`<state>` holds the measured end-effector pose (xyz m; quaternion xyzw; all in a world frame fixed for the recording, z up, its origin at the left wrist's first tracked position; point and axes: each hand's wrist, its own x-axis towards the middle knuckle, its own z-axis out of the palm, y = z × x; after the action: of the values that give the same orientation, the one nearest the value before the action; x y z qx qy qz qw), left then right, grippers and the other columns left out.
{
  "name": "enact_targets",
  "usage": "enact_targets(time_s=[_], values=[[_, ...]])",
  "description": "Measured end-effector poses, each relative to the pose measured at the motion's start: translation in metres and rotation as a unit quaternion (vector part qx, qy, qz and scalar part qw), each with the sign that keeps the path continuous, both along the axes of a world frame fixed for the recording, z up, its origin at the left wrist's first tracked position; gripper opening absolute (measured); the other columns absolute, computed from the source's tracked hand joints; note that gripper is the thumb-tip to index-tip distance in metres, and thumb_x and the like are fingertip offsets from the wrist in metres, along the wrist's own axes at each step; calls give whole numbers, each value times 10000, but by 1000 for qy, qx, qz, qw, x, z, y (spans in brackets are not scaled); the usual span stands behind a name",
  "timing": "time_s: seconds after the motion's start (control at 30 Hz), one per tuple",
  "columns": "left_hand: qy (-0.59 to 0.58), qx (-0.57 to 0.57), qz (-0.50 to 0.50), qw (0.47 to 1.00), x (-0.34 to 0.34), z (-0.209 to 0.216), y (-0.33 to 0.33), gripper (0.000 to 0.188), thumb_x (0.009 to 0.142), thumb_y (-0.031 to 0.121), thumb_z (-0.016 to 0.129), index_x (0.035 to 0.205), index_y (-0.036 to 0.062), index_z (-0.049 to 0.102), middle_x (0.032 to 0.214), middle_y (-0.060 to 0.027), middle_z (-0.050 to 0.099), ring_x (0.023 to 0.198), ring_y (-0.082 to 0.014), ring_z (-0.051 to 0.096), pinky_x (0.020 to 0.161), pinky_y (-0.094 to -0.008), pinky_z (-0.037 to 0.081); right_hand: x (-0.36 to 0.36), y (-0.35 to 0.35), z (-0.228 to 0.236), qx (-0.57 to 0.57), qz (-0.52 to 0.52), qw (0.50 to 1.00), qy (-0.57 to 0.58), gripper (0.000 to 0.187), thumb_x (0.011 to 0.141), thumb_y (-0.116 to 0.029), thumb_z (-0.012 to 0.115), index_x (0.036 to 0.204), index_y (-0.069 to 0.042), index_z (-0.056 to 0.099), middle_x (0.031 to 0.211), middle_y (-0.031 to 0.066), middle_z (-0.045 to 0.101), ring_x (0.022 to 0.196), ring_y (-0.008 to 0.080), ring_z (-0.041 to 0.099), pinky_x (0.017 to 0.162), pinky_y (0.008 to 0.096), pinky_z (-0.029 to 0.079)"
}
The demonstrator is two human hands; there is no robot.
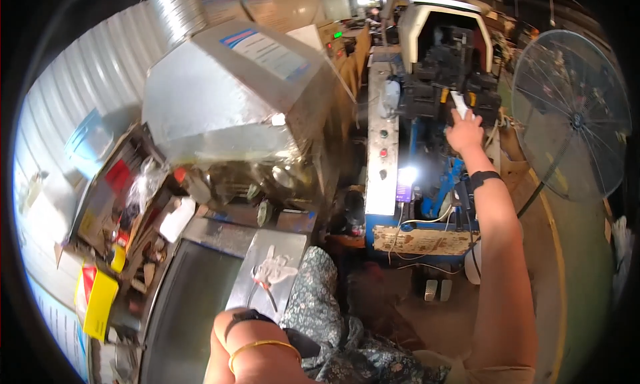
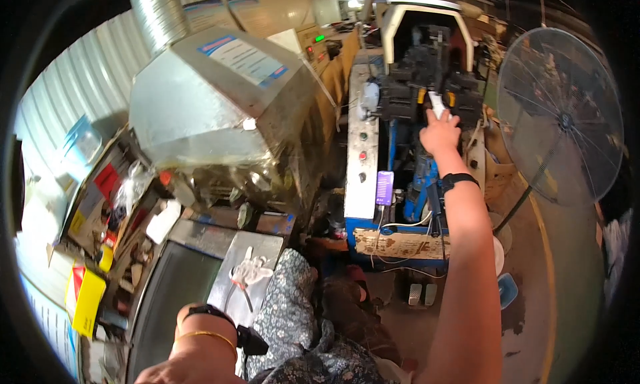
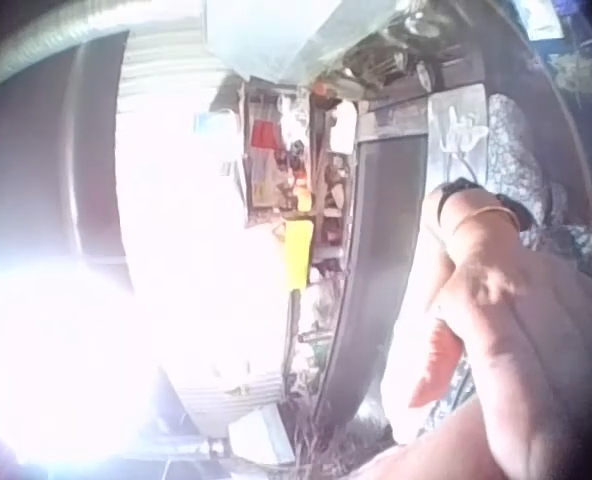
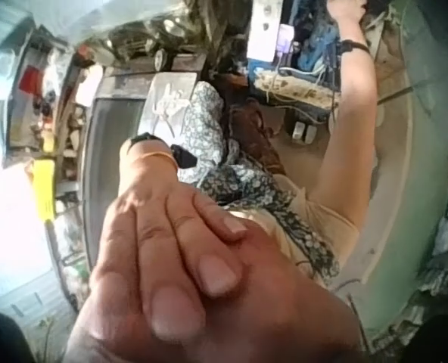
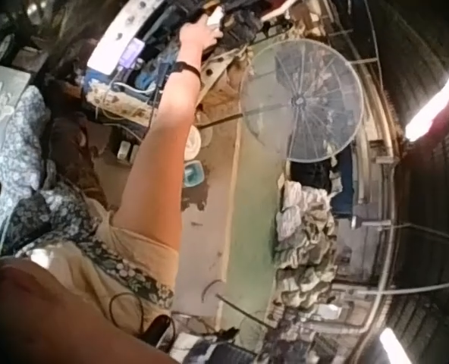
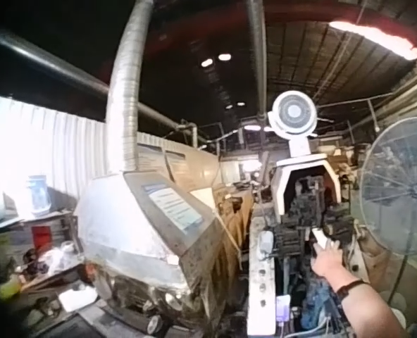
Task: Placing shoe uppers onto lasts and operating a lasting machine to shape them.
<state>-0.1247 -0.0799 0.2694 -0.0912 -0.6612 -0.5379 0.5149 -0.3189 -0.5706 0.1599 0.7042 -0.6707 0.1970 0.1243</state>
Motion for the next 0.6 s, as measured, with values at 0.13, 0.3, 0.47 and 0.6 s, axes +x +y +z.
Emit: enact_targets(time_s=[0.13, 0.3, 0.47, 0.6], values=[[-14, -19, -25, 999, -5, 1, -8, 425, 971, 444, 558, 1251, 134, 640, 1253, -206, 616, 1277, -365, 522, 1098, -479, 365, -6, 2, 8, -14, 19, 1000, -6, 610, 878, -308, 584, 1461, -216, 429, 1481, 186, 363, 1306, 440, 363, 1031, 509, 410], [-55, 22, -44, 997, -15, -15, 0, 526, 968, 491, 535, 1343, 124, 570, 1356, -223, 555, 1343, -336, 474, 1123, -477, 337, -4, -2, 19, 14, -8, 1000, -18, 593, 867, -313, 579, 1439, -224, 450, 1454, 181, 390, 1257, 434, 417, 1006, 516, 436], [4, 32, -10, 999, -14, -21, 3, 547, 980, 488, 503, 1370, 105, 525, 1382, -216, 529, 1347, -327, 468, 1128, -468, 335, 0, -1, 13, -9, 37, 999, -16, 614, 868, -350, 556, 1461, -271, 422, 1443, 177, 404, 1244, 439, 436, 1012, 533, 429], [-6, 46, -37, 998, -10, -11, -11, 564, 990, 485, 477, 1391, 89, 489, 1403, -210, 508, 1350, -319, 463, 1132, -461, 334, 0, -5, 9, -13, -22, 999, 24, 619, 892, -363, 525, 1487, -259, 387, 1482, 181, 368, 1278, 444, 409, 1029, 529, 414]])
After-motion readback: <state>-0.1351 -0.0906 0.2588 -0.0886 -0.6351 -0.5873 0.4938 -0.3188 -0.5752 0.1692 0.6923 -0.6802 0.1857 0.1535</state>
